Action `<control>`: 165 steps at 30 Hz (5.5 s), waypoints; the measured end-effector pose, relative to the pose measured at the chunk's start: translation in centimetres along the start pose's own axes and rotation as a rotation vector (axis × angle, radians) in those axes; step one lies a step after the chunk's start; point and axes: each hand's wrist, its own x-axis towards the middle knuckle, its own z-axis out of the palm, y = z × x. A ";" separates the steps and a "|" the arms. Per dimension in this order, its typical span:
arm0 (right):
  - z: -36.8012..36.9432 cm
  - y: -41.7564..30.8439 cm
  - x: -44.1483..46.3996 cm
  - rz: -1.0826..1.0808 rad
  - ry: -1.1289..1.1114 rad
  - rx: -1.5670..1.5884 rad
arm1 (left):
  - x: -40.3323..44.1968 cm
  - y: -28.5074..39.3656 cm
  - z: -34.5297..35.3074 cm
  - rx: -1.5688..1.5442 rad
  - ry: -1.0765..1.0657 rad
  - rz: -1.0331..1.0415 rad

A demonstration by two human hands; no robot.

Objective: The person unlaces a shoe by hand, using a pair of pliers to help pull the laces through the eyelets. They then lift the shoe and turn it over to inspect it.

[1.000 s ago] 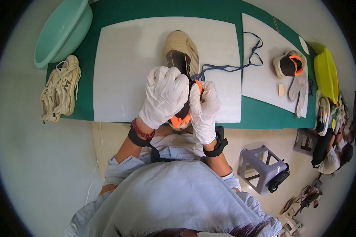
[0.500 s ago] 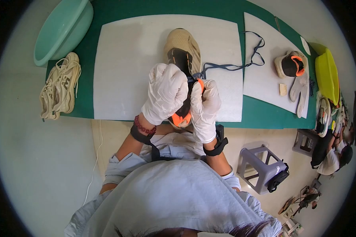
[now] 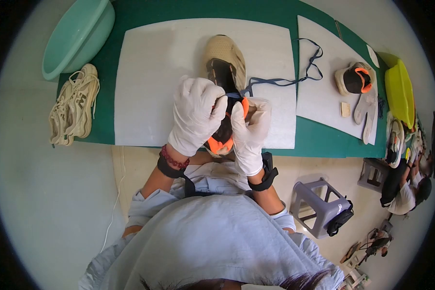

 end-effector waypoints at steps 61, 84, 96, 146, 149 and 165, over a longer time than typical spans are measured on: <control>-1.8 -1.2 1.2 0.005 -0.237 -0.143 | -1.6 0.7 -0.1 0.177 0.153 0.025; -1.6 -0.7 1.3 0.013 -0.275 -0.186 | -0.2 0.8 -0.9 0.188 -0.011 0.079; -1.3 -0.5 1.0 0.047 -0.256 -0.111 | -0.3 -0.2 0.7 0.037 0.021 0.081; -1.1 -0.6 0.8 -0.010 -0.241 -0.123 | -2.1 -0.3 1.1 0.058 0.193 0.026; -1.1 -0.3 0.7 -0.021 -0.241 -0.113 | -2.0 -0.3 1.1 0.058 0.202 0.021; -0.9 -0.2 0.6 0.034 -0.233 -0.007 | 1.8 3.7 -3.4 0.265 -0.063 0.003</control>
